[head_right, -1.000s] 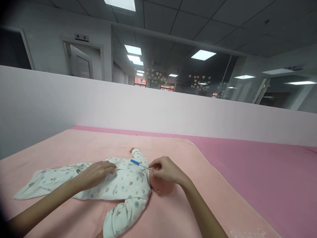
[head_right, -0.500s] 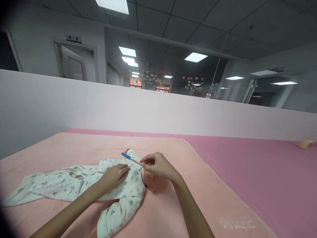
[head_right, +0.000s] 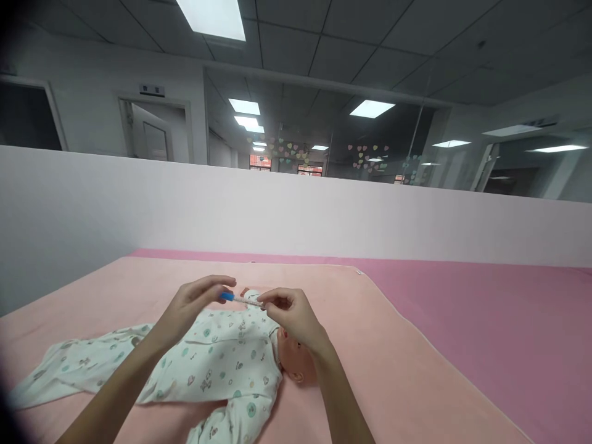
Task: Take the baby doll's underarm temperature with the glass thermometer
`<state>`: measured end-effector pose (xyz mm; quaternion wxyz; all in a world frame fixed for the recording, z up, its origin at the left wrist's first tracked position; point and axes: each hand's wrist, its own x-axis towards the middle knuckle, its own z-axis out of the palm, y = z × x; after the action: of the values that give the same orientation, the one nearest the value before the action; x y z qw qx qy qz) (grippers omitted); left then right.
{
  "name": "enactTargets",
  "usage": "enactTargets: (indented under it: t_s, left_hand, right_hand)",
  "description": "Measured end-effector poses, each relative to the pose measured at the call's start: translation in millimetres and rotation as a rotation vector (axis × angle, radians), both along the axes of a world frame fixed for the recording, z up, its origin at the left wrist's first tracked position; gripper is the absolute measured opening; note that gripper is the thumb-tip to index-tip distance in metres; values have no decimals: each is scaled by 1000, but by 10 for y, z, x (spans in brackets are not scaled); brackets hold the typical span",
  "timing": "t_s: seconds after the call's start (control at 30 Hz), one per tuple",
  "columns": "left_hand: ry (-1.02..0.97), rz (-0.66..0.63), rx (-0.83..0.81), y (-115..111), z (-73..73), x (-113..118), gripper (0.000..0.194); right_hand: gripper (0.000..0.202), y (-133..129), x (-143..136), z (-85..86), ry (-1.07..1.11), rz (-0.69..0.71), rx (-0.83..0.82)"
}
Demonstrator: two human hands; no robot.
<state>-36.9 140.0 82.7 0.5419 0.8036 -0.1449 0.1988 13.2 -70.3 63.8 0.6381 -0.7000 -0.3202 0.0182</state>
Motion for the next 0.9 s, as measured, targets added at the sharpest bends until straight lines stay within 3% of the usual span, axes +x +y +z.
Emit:
enactTargets:
  t_s: [0.1,0.27,0.43,0.6,0.9]
  left_hand:
    - [-36,53,120,-69,-6,-13,27]
    - [29,-11,215,-4,-25,7,29]
    - [-35,140,344,75,65,-71,29]
    - [27,133,396,86,155,-205,33]
    - [-20,159,249,-27,54,-203,29]
  right_hand:
    - [17,24,51,-52,28,-57,58]
    - [15,63,79,-76,64,-100,134]
    - [15,-6,53,-19,84,-117,163]
    - [14,-135,57,37,46,-180,195]
    - [15,-172,-113,85,-51,-238,200]
